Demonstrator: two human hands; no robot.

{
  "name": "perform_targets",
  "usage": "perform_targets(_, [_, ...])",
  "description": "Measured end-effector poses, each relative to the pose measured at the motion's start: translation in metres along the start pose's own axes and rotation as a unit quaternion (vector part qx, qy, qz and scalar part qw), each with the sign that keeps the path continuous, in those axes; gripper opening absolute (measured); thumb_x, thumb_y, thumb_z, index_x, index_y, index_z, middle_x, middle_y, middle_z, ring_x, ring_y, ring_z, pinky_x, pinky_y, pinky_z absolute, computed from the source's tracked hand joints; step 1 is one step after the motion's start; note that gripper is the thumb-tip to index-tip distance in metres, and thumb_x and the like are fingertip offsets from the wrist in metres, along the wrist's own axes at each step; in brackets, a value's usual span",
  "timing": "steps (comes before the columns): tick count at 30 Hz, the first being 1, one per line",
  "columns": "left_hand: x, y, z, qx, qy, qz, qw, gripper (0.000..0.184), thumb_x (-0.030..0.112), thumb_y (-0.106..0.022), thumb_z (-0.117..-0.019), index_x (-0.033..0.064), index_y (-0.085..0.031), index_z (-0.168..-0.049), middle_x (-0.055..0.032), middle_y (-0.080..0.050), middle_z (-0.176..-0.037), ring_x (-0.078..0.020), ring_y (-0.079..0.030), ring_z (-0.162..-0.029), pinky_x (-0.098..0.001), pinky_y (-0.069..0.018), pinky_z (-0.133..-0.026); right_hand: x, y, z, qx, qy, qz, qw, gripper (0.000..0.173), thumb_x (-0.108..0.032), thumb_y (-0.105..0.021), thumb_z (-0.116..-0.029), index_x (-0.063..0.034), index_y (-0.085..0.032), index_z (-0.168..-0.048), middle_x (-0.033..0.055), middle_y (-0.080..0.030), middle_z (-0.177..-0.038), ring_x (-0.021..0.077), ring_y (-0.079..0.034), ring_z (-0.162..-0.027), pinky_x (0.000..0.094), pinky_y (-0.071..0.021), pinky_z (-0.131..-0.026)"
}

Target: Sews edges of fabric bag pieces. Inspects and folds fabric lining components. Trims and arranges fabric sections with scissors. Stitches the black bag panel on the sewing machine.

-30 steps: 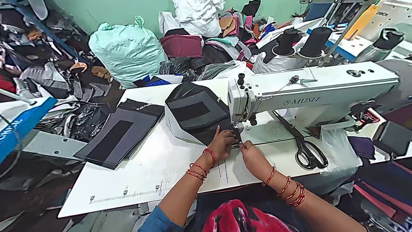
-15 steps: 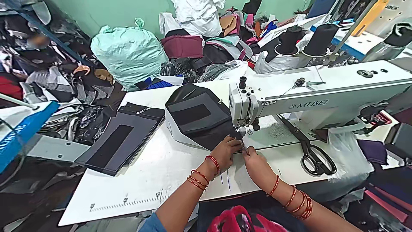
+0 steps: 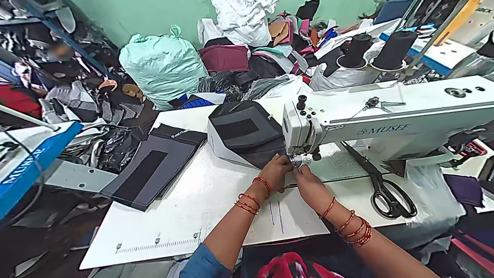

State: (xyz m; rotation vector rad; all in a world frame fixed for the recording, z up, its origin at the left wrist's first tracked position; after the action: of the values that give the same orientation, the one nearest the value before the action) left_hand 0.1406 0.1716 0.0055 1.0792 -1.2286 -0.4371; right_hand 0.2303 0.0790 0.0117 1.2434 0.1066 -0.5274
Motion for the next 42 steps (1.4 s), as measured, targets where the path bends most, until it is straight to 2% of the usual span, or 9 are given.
perform_targets(6, [-0.011,-0.001,0.002,0.063,-0.015,0.048,0.997,0.035,-0.011,-0.051,-0.0903,-0.0028,-0.077,-0.113,-0.0226,-0.07,-0.126,-0.0376,-0.06,-0.13,-0.0442,-0.0398,-0.117,0.0,-0.002,0.0,0.002,-0.023,-0.026,0.999,0.046,0.003,-0.041,-0.104,0.0043,-0.044,-0.15,0.029,-0.05,-0.139,0.0384,-0.064,-0.112,0.0433,-0.0536,-0.096])
perform_targets(10, [-0.009,-0.001,0.002,0.061,-0.013,0.038,0.997,0.035,-0.011,-0.05,-0.09,-0.0047,-0.076,-0.113,-0.0235,-0.069,-0.127,-0.0381,-0.059,-0.131,-0.0462,-0.0385,-0.119,-0.001,-0.012,0.014,0.054,0.007,-0.02,0.998,0.04,0.003,-0.042,-0.1028,0.0075,-0.054,-0.141,0.0294,-0.057,-0.126,0.0374,-0.068,-0.1,0.0417,-0.0567,-0.087])
perform_targets(15, [-0.008,-0.001,-0.001,0.06,0.012,0.031,0.998,0.032,-0.009,-0.049,-0.0924,-0.0059,-0.075,-0.112,-0.0225,-0.069,-0.129,-0.0369,-0.059,-0.133,-0.048,-0.0361,-0.12,-0.003,-0.009,0.009,0.021,0.018,-0.027,0.999,0.04,0.004,-0.041,-0.1027,0.0091,-0.052,-0.141,0.0292,-0.055,-0.129,0.0373,-0.066,-0.105,0.0417,-0.0546,-0.092])
perform_targets(21, [-0.007,0.001,-0.007,0.026,0.09,0.009,0.996,0.035,-0.004,-0.047,-0.0974,-0.0036,-0.071,-0.123,-0.0213,-0.063,-0.138,-0.0339,-0.053,-0.139,-0.0461,-0.0294,-0.124,-0.006,0.002,-0.003,-0.036,-0.006,-0.032,0.999,0.044,0.003,-0.04,-0.1039,0.0076,-0.045,-0.148,0.0284,-0.047,-0.142,0.0377,-0.062,-0.118,0.0428,-0.0516,-0.1])
perform_targets(30, [-0.009,-0.001,-0.014,0.021,0.137,-0.012,0.99,0.038,0.002,-0.047,-0.0997,-0.0003,-0.066,-0.133,-0.0187,-0.057,-0.147,-0.0326,-0.042,-0.148,-0.052,-0.02,-0.127,-0.006,0.005,-0.015,-0.043,-0.012,-0.031,0.999,0.047,0.004,-0.043,-0.1027,0.0063,-0.043,-0.149,0.0275,-0.046,-0.145,0.0375,-0.062,-0.119,0.0435,-0.0527,-0.099])
perform_targets(37, [-0.013,-0.001,-0.008,0.074,0.113,0.014,0.991,0.035,0.0,-0.053,-0.0958,-0.0016,-0.07,-0.127,-0.0198,-0.062,-0.14,-0.0349,-0.048,-0.143,-0.053,-0.0243,-0.126,0.001,0.004,-0.016,-0.032,0.008,-0.061,0.998,0.043,-0.002,-0.041,-0.105,0.0041,-0.05,-0.147,0.0266,-0.05,-0.143,0.0372,-0.062,-0.12,0.0454,-0.052,-0.1])
perform_targets(39, [-0.014,0.012,-0.01,0.076,0.117,0.027,0.99,0.03,0.0,-0.055,-0.0954,-0.0028,-0.073,-0.119,-0.0198,-0.069,-0.129,-0.0324,-0.058,-0.133,-0.0466,-0.035,-0.121,0.004,0.003,-0.015,-0.004,0.029,-0.087,0.996,0.041,-0.004,-0.044,-0.1043,0.0042,-0.055,-0.143,0.0266,-0.054,-0.14,0.0371,-0.062,-0.119,0.0462,-0.0521,-0.1])
perform_targets(40, [-0.017,0.023,-0.013,0.08,0.117,0.029,0.989,0.026,0.001,-0.056,-0.0941,-0.0038,-0.075,-0.111,-0.0206,-0.072,-0.117,-0.0325,-0.064,-0.122,-0.0447,-0.0442,-0.113,0.006,0.002,-0.015,0.006,0.037,-0.099,0.994,0.041,-0.004,-0.046,-0.1034,0.0044,-0.057,-0.142,0.0269,-0.056,-0.138,0.0376,-0.063,-0.118,0.0467,-0.0526,-0.099])
perform_targets(42, [-0.025,0.06,-0.026,0.064,0.152,0.013,0.986,0.026,0.001,-0.055,-0.0948,-0.0051,-0.075,-0.11,-0.0232,-0.072,-0.111,-0.0345,-0.067,-0.114,-0.0465,-0.0495,-0.105,0.009,0.001,-0.015,0.017,0.046,-0.113,0.992,0.04,-0.004,-0.048,-0.102,0.0045,-0.059,-0.14,0.028,-0.058,-0.135,0.0385,-0.063,-0.117,0.0472,-0.0526,-0.099])
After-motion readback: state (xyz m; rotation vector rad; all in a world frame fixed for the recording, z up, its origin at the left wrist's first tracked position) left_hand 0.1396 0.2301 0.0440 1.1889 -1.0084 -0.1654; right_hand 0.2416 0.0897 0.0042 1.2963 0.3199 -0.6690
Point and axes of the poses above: each hand's wrist, its own z-axis away from the middle knuckle, its own y-axis out of the back of the hand, x = y × z, the point moved 4 cm from there along -z, towards the middle knuckle
